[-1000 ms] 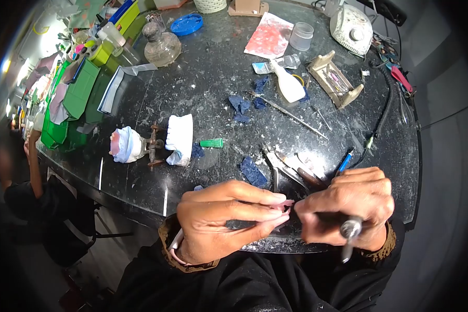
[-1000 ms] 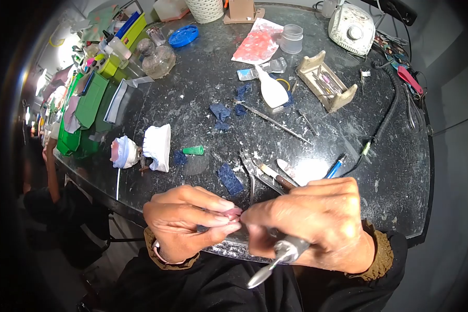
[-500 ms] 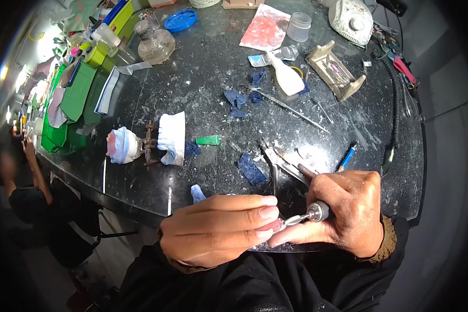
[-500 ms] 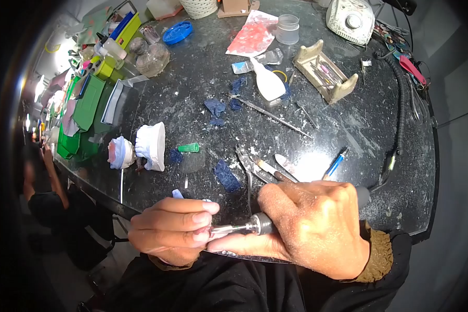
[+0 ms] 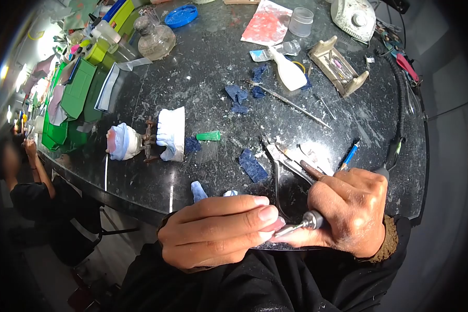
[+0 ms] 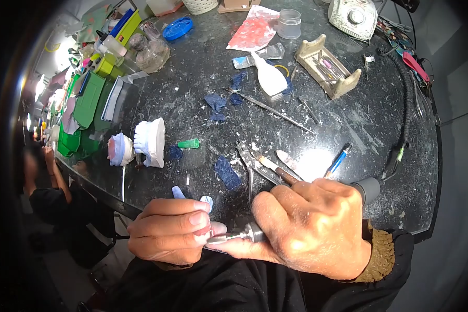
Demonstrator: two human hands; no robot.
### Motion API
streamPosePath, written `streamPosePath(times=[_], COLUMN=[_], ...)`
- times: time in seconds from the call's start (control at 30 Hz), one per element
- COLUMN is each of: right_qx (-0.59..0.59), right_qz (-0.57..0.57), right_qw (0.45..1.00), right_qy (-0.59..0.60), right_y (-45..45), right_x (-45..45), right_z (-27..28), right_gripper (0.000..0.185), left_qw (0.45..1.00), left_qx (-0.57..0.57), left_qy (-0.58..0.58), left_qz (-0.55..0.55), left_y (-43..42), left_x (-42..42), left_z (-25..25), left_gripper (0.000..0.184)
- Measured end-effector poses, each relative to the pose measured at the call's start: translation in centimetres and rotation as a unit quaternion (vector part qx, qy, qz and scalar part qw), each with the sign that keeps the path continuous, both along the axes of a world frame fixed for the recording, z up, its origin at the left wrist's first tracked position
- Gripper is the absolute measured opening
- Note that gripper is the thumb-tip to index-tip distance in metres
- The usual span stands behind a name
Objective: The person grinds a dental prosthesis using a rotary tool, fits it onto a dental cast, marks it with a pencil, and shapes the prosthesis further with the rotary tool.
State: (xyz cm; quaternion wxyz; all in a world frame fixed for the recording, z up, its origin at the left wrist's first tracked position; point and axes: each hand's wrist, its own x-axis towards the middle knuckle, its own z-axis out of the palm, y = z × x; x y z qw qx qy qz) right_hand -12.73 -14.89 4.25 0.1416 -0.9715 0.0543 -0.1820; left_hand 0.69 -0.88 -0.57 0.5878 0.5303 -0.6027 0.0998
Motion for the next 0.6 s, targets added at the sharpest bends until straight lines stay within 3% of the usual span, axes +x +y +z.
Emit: streamPosePath(times=[0.13, 0.23, 0.33, 0.6], right_qx=[0.012, 0.029, 0.071, 0.182], right_qz=[0.009, 0.025, 0.041, 0.028], right_qw=[0.999, 0.998, 0.995, 0.983], right_qy=[-0.046, -0.041, -0.048, -0.009], right_y=[-0.3, -0.1, 0.1, 1.0], right_x=[0.2, 0.2, 0.2, 0.0], right_z=[-0.6, -0.5, -0.5, -0.4], right_gripper=[0.055, 0.054, 0.053, 0.050], left_qw=[0.997, 0.996, 0.981, 0.961], left_qx=[0.036, 0.074, -0.008, -0.014], left_qy=[0.000, 0.031, 0.172, 0.242], left_qz=[-0.061, -0.035, -0.094, -0.132], left_y=[0.5, 1.0, 0.2, 0.3], left_x=[0.8, 0.1, -0.4, -0.6], left_z=[0.5, 0.6, 0.2, 0.2], left_gripper=[0.029, 0.030, 0.009, 0.010])
